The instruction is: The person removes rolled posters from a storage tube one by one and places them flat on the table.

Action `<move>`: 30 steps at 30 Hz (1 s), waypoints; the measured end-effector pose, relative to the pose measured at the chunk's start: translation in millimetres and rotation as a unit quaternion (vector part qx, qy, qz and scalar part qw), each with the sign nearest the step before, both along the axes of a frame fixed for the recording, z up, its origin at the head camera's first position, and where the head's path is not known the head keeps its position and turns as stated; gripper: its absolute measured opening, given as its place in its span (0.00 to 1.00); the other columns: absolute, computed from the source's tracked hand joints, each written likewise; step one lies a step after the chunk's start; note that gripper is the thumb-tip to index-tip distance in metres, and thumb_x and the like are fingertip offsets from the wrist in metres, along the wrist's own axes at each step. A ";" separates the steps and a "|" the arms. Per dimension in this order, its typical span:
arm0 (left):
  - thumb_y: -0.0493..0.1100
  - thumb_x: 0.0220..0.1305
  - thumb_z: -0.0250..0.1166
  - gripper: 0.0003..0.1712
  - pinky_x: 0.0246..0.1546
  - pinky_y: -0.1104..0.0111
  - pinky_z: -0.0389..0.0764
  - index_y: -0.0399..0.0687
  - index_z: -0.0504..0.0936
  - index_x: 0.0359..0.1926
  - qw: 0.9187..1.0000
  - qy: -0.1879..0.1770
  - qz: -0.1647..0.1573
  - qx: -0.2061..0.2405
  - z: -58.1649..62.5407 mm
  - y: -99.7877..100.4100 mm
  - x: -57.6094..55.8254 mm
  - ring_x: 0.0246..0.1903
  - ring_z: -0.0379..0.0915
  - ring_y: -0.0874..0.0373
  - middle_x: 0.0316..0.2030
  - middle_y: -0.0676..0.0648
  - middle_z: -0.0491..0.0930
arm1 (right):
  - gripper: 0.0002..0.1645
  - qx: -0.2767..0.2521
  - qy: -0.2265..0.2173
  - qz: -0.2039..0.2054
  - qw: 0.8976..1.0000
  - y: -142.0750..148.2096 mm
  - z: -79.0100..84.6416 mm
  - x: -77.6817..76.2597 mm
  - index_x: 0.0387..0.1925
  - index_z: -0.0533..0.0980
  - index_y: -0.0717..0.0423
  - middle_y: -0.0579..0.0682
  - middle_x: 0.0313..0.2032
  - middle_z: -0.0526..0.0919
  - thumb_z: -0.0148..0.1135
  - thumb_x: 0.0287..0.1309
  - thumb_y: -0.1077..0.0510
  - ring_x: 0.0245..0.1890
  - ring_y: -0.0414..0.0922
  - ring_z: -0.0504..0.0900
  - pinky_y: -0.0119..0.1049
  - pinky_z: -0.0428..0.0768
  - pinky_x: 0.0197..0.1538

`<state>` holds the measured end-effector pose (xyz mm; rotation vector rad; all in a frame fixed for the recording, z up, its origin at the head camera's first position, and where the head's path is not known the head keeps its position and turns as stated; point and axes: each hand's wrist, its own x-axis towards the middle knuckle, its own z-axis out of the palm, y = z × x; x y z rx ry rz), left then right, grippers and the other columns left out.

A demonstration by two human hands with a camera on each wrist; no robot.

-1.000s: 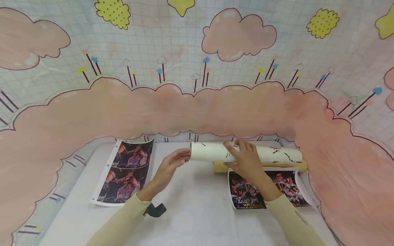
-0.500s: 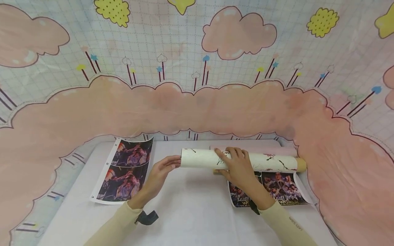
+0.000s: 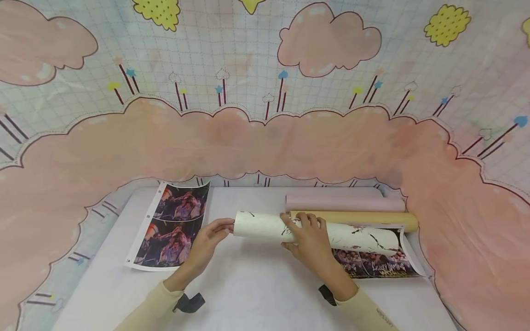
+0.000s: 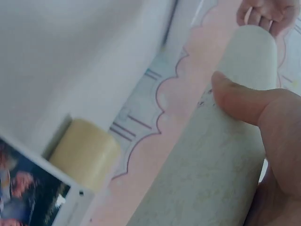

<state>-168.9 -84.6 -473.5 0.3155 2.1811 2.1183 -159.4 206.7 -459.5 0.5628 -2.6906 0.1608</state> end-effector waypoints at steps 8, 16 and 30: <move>0.42 0.73 0.55 0.16 0.57 0.66 0.72 0.37 0.80 0.53 0.999 -0.025 0.034 -0.029 -8.2 -5.5 4.5 0.49 0.77 0.63 0.50 0.41 0.83 | 0.52 -0.013 0.005 0.009 1.000 -17.3 -14.7 7.3 0.67 0.69 0.35 0.53 0.50 0.76 0.80 0.36 0.40 0.52 0.56 0.75 0.57 0.70 0.56; 0.47 0.75 0.52 0.22 0.71 0.45 0.57 0.34 0.79 0.56 0.998 -0.040 0.035 -0.017 -13.1 -8.4 7.5 0.64 0.69 0.46 0.55 0.39 0.81 | 0.51 -0.001 0.036 0.014 0.999 -28.8 -19.3 6.7 0.67 0.70 0.35 0.56 0.51 0.77 0.81 0.37 0.42 0.51 0.58 0.75 0.56 0.69 0.54; 0.45 0.76 0.50 0.22 0.68 0.49 0.64 0.28 0.77 0.56 0.996 -0.070 0.053 0.005 -15.2 -2.1 8.7 0.54 0.74 0.58 0.51 0.37 0.81 | 0.52 0.004 0.063 0.012 0.998 -33.5 -23.0 5.0 0.66 0.70 0.34 0.57 0.50 0.77 0.83 0.33 0.42 0.51 0.58 0.75 0.57 0.70 0.54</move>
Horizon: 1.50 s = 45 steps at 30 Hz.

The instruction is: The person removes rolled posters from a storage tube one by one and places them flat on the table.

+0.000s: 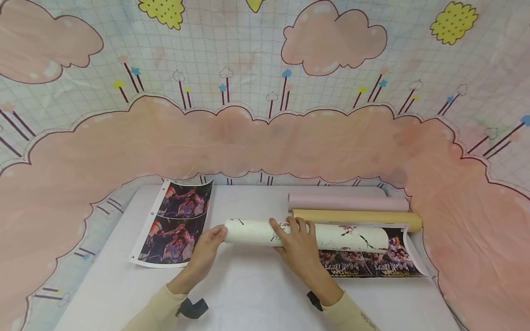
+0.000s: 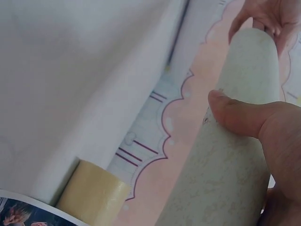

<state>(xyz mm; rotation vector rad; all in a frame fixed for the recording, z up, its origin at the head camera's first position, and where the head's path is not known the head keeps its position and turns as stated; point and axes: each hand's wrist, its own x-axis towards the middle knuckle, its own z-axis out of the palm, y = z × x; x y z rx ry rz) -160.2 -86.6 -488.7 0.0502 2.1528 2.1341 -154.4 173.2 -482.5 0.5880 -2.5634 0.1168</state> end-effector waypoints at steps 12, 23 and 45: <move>0.48 0.74 0.53 0.20 0.61 0.58 0.69 0.37 0.80 0.54 1.000 -0.004 -0.015 -0.004 -1.3 -10.5 1.3 0.47 0.80 0.56 0.47 0.40 0.85 | 0.51 -0.016 0.000 0.011 1.000 10.2 -6.5 -0.7 0.65 0.71 0.37 0.57 0.50 0.78 0.82 0.34 0.42 0.51 0.58 0.75 0.57 0.70 0.54; 0.48 0.72 0.57 0.20 0.56 0.63 0.72 0.36 0.83 0.51 0.998 -0.019 -0.037 -0.039 -3.5 -6.1 0.9 0.48 0.76 0.59 0.46 0.42 0.85 | 0.53 -0.002 -0.002 0.030 1.000 10.8 -3.7 2.9 0.66 0.70 0.35 0.56 0.50 0.77 0.83 0.34 0.44 0.51 0.57 0.74 0.56 0.69 0.55; 0.47 0.72 0.57 0.18 0.62 0.56 0.70 0.39 0.81 0.53 0.999 0.007 -0.042 -0.031 -5.6 -13.5 -0.6 0.54 0.76 0.57 0.49 0.44 0.84 | 0.52 -0.004 0.002 0.004 1.000 19.9 0.2 2.8 0.66 0.71 0.37 0.57 0.49 0.77 0.83 0.34 0.45 0.51 0.58 0.75 0.57 0.69 0.56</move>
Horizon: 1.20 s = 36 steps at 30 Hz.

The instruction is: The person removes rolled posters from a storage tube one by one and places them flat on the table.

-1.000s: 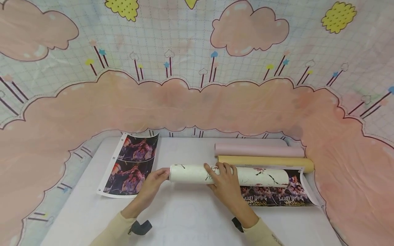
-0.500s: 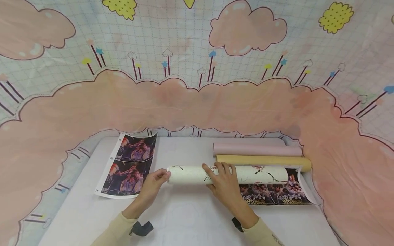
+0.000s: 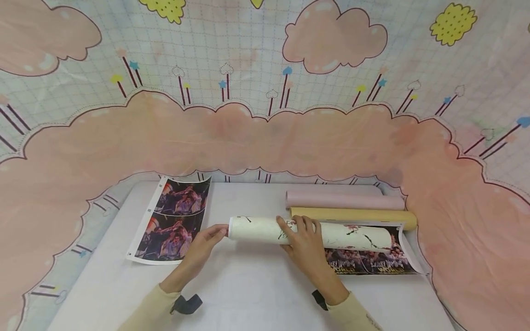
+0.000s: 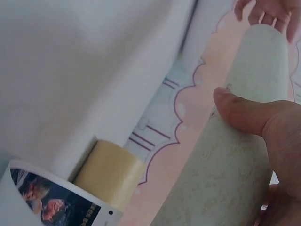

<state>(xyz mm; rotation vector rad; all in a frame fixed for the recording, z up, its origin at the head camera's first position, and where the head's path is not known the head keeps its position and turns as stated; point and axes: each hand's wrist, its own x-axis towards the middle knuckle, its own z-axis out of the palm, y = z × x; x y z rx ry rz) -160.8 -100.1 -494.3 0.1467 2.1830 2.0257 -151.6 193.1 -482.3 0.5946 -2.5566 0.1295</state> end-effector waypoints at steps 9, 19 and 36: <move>0.47 0.75 0.53 0.22 0.68 0.49 0.65 0.34 0.80 0.55 1.000 0.002 -0.016 0.010 2.2 9.7 3.7 0.57 0.72 0.55 0.51 0.41 0.83 | 0.51 0.000 0.003 0.010 1.000 -4.7 -3.5 2.8 0.65 0.71 0.37 0.57 0.49 0.77 0.83 0.34 0.44 0.51 0.58 0.75 0.57 0.70 0.55; 0.44 0.75 0.53 0.20 0.62 0.51 0.72 0.32 0.81 0.53 0.998 0.033 0.043 -0.031 2.2 8.0 5.4 0.51 0.77 0.56 0.48 0.37 0.84 | 0.51 0.003 -0.009 0.004 1.000 -1.7 -0.2 3.4 0.67 0.70 0.36 0.56 0.50 0.77 0.82 0.36 0.44 0.52 0.57 0.75 0.57 0.69 0.56; 0.44 0.74 0.54 0.21 0.65 0.49 0.69 0.32 0.77 0.58 1.000 0.004 0.001 -0.007 -0.3 8.2 3.4 0.55 0.77 0.53 0.51 0.38 0.83 | 0.52 -0.005 -0.001 0.013 1.000 -2.6 -3.5 4.0 0.65 0.72 0.38 0.58 0.49 0.77 0.83 0.33 0.45 0.51 0.58 0.75 0.58 0.70 0.55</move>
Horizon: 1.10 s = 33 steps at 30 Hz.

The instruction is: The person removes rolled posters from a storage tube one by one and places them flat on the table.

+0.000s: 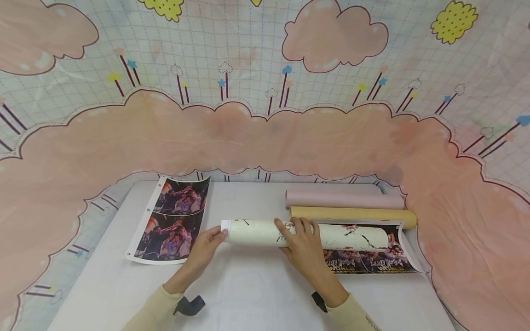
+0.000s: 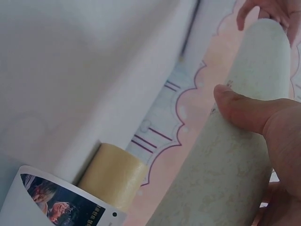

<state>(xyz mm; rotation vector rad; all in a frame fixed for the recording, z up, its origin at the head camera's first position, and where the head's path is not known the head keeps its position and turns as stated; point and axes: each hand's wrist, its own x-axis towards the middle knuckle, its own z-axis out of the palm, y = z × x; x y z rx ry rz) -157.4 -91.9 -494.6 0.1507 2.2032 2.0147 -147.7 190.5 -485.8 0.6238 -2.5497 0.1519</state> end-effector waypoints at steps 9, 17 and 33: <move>0.41 0.72 0.57 0.15 0.45 0.70 0.78 0.34 0.81 0.51 0.998 0.033 0.036 -0.043 -1.2 -3.8 -3.3 0.40 0.80 0.60 0.44 0.37 0.87 | 0.51 0.002 -0.002 0.001 1.000 -0.1 -2.8 2.4 0.65 0.72 0.38 0.57 0.50 0.77 0.83 0.33 0.44 0.52 0.58 0.75 0.59 0.70 0.54; 0.41 0.72 0.57 0.15 0.21 0.74 0.64 0.32 0.81 0.48 0.993 0.042 0.090 -0.059 4.3 -23.2 -5.2 0.22 0.65 0.64 0.27 0.44 0.82 | 0.52 -0.001 0.011 -0.006 1.000 13.0 -1.8 0.7 0.65 0.72 0.39 0.57 0.49 0.77 0.84 0.31 0.45 0.51 0.58 0.75 0.59 0.70 0.54; 0.44 0.68 0.62 0.22 0.47 0.68 0.76 0.37 0.72 0.58 0.994 0.044 0.081 -0.059 1.4 -18.8 -2.9 0.45 0.73 0.56 0.50 0.39 0.80 | 0.53 0.003 0.001 -0.014 1.000 10.0 0.0 3.0 0.66 0.71 0.38 0.57 0.49 0.77 0.84 0.32 0.45 0.51 0.58 0.75 0.58 0.71 0.54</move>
